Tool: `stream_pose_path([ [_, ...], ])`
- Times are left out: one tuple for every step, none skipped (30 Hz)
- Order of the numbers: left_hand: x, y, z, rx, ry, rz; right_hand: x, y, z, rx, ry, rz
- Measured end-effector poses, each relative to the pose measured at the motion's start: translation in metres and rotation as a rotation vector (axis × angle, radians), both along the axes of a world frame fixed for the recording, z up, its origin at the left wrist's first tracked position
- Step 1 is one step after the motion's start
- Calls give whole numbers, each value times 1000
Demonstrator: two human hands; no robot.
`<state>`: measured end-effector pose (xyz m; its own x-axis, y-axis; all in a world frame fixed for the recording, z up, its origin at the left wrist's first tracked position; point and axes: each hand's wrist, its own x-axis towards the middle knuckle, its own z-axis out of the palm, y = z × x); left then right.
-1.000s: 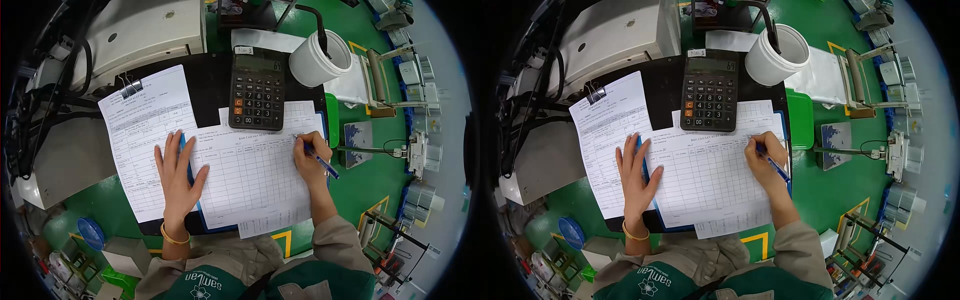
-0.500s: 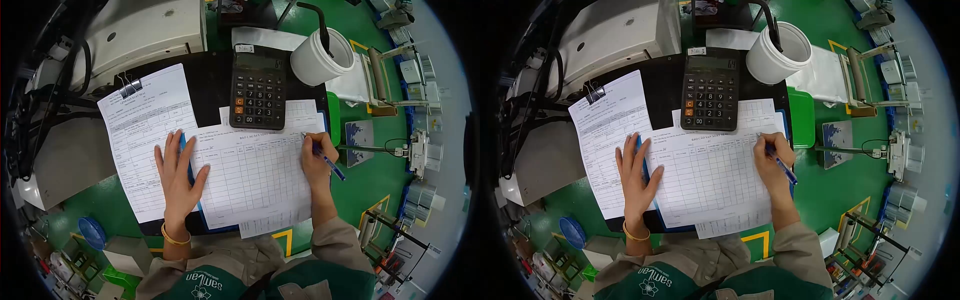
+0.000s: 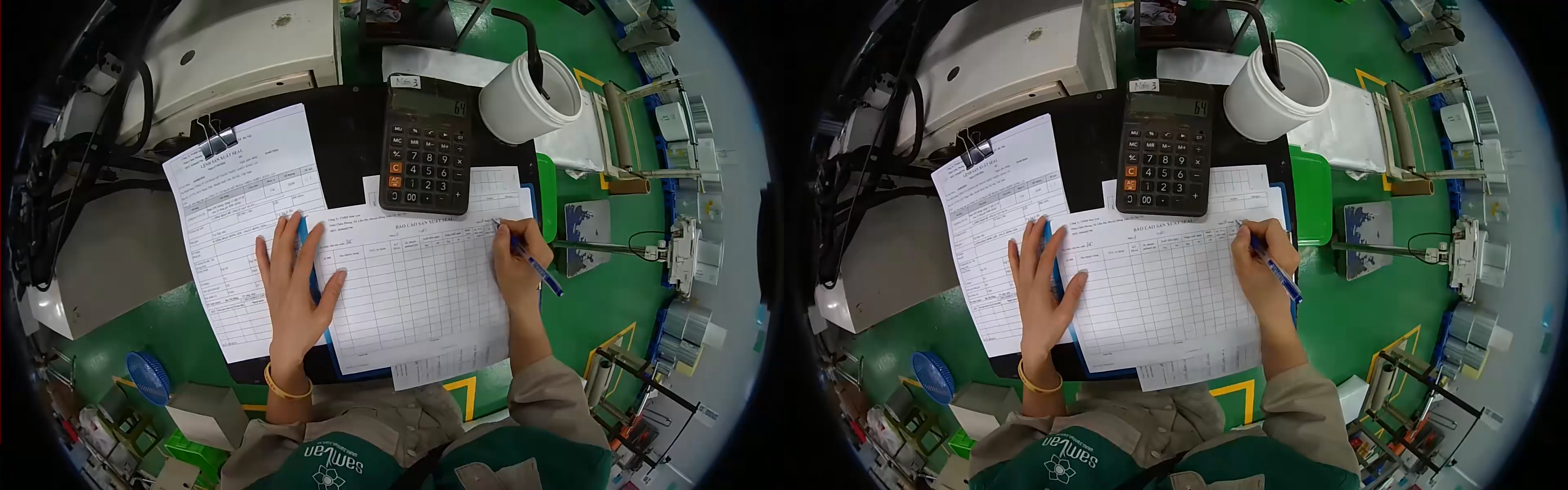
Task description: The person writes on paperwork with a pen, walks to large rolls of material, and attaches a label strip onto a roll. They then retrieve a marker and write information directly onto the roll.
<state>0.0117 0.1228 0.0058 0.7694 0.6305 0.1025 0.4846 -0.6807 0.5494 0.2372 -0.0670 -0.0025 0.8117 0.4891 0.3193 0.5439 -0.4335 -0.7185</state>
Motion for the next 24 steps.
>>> stream_pose_path([
  [0,0,0,-4,0,1,0,0,0,4,5,2],
  [0,0,0,-4,-1,0,-1,1,2,-7,4,5],
  [-1,0,0,-4,-3,-1,-2,3,5,-18,3,7],
  [-1,0,0,-5,-4,-2,-2,3,7,-30,1,10],
  [-1,0,-1,-5,-2,-1,-2,3,6,-26,-9,5],
  [-1,0,-1,-5,1,0,-2,3,5,-21,-18,0],
  [0,0,-1,-4,4,1,-2,4,4,-15,-28,-5],
  [-1,0,-1,-3,3,0,-2,4,5,-19,-32,-1],
  [-1,1,-1,-2,1,-1,-2,4,5,-24,-37,3],
  [-1,0,-1,-3,0,-2,-2,4,5,-30,-41,7],
  [-1,0,-1,-5,1,-2,-2,3,5,-21,-31,11],
  [-1,0,-1,-7,2,-1,-1,3,4,-11,-22,16],
  [-1,0,0,-9,4,1,-1,2,3,-1,-12,22],
  [-1,1,0,-13,5,-1,-1,2,3,-2,-6,22],
  [-1,1,0,-17,7,-2,-1,2,2,-3,1,22],
  [-1,1,0,-21,8,-3,-1,1,2,-4,6,21],
  [-1,2,-1,-25,0,-6,0,0,3,-4,-13,16],
  [-1,2,-1,-28,-7,-7,1,-1,3,-4,-31,13],
  [-2,2,-2,-31,-12,-7,2,-2,2,-3,-47,10],
  [-3,3,-1,-57,-31,-16,4,-2,-5,86,9,-39],
  [-4,3,1,-80,-46,-19,5,-3,-6,147,39,-42],
  [-4,4,2,-94,-39,-20,3,-3,-4,142,58,-63],
  [-5,5,3,-103,-44,-44,-1,0,3,137,76,-84],
  [-7,5,2,-117,-47,-44,-11,5,8,211,149,-78],
])
